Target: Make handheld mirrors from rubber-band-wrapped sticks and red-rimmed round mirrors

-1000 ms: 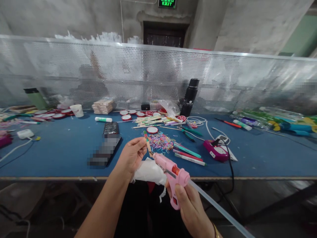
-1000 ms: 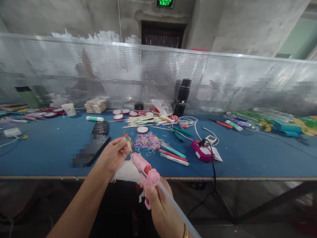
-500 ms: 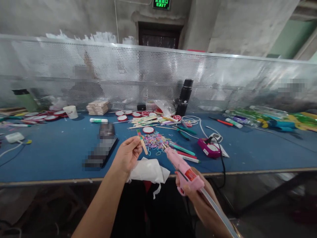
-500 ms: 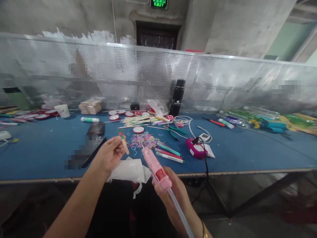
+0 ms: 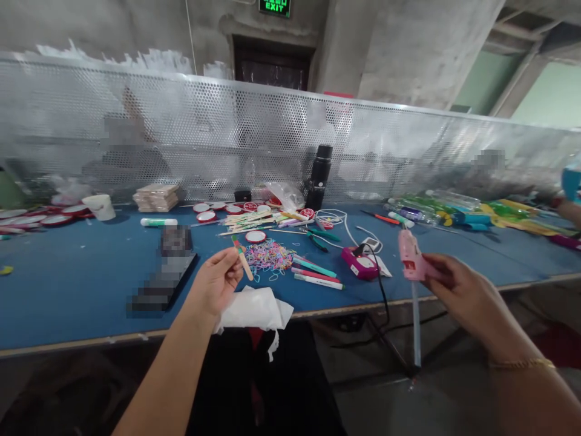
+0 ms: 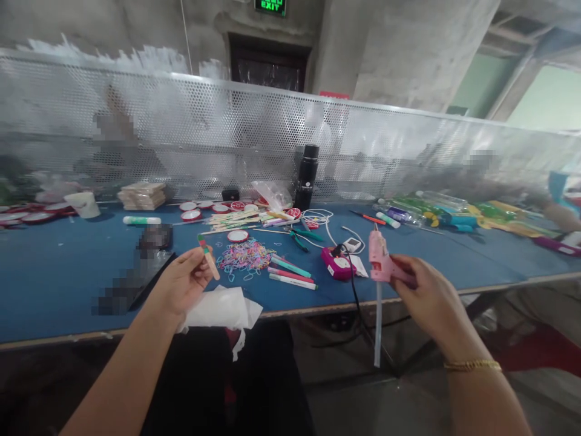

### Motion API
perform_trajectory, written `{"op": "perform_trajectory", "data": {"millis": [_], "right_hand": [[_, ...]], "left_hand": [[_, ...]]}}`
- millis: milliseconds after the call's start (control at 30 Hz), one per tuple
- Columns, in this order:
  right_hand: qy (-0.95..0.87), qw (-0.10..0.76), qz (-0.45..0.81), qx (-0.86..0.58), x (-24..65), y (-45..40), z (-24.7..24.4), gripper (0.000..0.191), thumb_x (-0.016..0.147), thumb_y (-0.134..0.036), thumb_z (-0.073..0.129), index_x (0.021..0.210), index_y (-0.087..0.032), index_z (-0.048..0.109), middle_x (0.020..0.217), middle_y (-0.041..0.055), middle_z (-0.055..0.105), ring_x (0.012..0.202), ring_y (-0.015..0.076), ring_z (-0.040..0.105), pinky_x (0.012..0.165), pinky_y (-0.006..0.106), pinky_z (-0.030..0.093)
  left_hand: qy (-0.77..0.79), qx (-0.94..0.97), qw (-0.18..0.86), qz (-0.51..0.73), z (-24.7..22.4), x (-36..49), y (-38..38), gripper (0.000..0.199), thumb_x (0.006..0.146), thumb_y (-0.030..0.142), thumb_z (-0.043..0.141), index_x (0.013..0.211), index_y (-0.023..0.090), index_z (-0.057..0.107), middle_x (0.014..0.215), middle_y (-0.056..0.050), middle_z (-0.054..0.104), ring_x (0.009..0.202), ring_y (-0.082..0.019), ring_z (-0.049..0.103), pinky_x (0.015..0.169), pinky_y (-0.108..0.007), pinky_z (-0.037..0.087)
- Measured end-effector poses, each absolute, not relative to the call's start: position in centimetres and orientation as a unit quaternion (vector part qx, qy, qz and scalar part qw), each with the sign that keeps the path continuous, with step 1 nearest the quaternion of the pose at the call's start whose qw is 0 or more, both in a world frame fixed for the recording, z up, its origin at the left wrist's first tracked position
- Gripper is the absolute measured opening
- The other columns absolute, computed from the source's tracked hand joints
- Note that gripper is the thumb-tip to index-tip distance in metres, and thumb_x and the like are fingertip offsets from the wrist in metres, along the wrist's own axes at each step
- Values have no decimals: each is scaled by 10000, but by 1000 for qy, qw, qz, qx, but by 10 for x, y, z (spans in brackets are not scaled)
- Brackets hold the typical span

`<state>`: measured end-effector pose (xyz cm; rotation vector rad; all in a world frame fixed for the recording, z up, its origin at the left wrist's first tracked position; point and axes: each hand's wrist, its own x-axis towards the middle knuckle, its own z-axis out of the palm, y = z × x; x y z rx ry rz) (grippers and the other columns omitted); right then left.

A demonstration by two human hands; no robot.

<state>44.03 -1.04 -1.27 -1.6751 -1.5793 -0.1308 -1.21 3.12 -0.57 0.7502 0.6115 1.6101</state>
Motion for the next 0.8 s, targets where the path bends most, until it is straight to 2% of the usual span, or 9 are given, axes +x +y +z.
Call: {"op": "perform_trajectory", "data": {"millis": [233,400,633,800], "right_hand": [[-645,260,-69,-715,504,44,-57,313,902,-339,555,1147,-191,681,1124,167,760,985,313,708,816,396,483],[-656,249,-51,-711,517,58,-77,332,885,-318,537,1156,-191,681,1105,164,764,992,312,717,828,391,495],[-656,218,-105,-715,510,52,-81,398,897,-286,475,1224,-208,688,1147,158,760,1042,321,700,874,426,494],[-638,193,-127,-735,501,47,-80,434,919,-344,435,1254,-288,705,1144,141,756,1074,354,688,843,490,494]], "left_hand": [[271,327,595,682,-5,-12,32,356,553,236,987,775,54,776,583,4,555,543,-42,484,436,-103,379],[266,322,598,684,-4,-13,32,371,559,229,986,792,36,771,596,3,555,547,-39,495,438,-96,371],[265,318,605,680,-3,-13,31,367,550,231,990,782,53,769,589,13,554,547,-36,489,436,-91,374],[259,317,613,676,-4,-14,31,343,594,224,975,818,59,774,607,9,561,546,-37,490,438,-97,380]]}}
